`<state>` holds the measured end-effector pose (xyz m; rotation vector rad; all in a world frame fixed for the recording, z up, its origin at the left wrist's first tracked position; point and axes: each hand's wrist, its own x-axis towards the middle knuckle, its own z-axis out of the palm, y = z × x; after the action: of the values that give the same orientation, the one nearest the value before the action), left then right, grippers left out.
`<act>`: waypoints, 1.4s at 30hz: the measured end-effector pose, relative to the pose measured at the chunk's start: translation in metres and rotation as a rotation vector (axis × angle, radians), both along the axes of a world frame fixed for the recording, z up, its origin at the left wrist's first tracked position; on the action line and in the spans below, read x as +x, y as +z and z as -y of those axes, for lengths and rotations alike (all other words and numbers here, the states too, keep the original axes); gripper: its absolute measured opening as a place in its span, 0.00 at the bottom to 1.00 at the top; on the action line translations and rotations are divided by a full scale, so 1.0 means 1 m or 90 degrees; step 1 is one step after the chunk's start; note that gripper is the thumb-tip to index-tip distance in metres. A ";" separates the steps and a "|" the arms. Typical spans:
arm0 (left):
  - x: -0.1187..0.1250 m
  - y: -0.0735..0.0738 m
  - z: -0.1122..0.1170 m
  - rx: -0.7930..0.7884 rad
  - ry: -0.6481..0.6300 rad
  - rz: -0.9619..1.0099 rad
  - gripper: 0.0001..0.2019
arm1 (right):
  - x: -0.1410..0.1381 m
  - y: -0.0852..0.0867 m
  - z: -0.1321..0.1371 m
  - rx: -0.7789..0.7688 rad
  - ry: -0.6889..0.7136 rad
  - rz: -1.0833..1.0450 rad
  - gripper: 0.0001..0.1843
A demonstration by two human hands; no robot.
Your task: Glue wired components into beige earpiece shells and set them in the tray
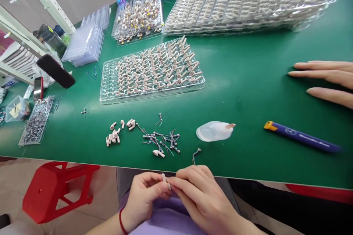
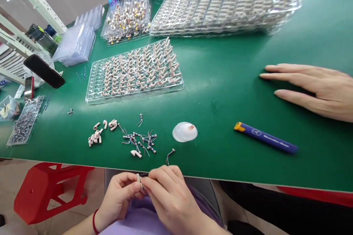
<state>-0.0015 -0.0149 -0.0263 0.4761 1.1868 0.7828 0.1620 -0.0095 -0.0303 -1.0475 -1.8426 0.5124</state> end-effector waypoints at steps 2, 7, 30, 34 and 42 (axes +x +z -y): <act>-0.003 0.006 0.000 0.058 -0.034 -0.045 0.11 | 0.003 -0.001 0.002 0.036 0.010 -0.011 0.11; -0.017 0.037 -0.018 0.667 -0.166 -0.479 0.06 | 0.025 -0.001 -0.005 0.077 -0.028 -0.002 0.19; -0.021 0.077 -0.041 1.068 -0.263 -0.899 0.10 | 0.051 -0.016 -0.025 0.048 -0.159 0.153 0.11; -0.020 0.078 -0.041 1.068 -0.265 -0.900 0.10 | 0.051 -0.015 -0.026 0.048 -0.163 0.145 0.11; -0.036 0.071 -0.085 0.943 -0.222 -0.764 0.06 | 0.052 -0.020 -0.025 0.041 -0.145 0.075 0.09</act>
<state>-0.0372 0.0700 0.0451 2.5654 1.2843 0.9781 0.2141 0.0153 -0.0502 -1.2462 -1.7998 0.2592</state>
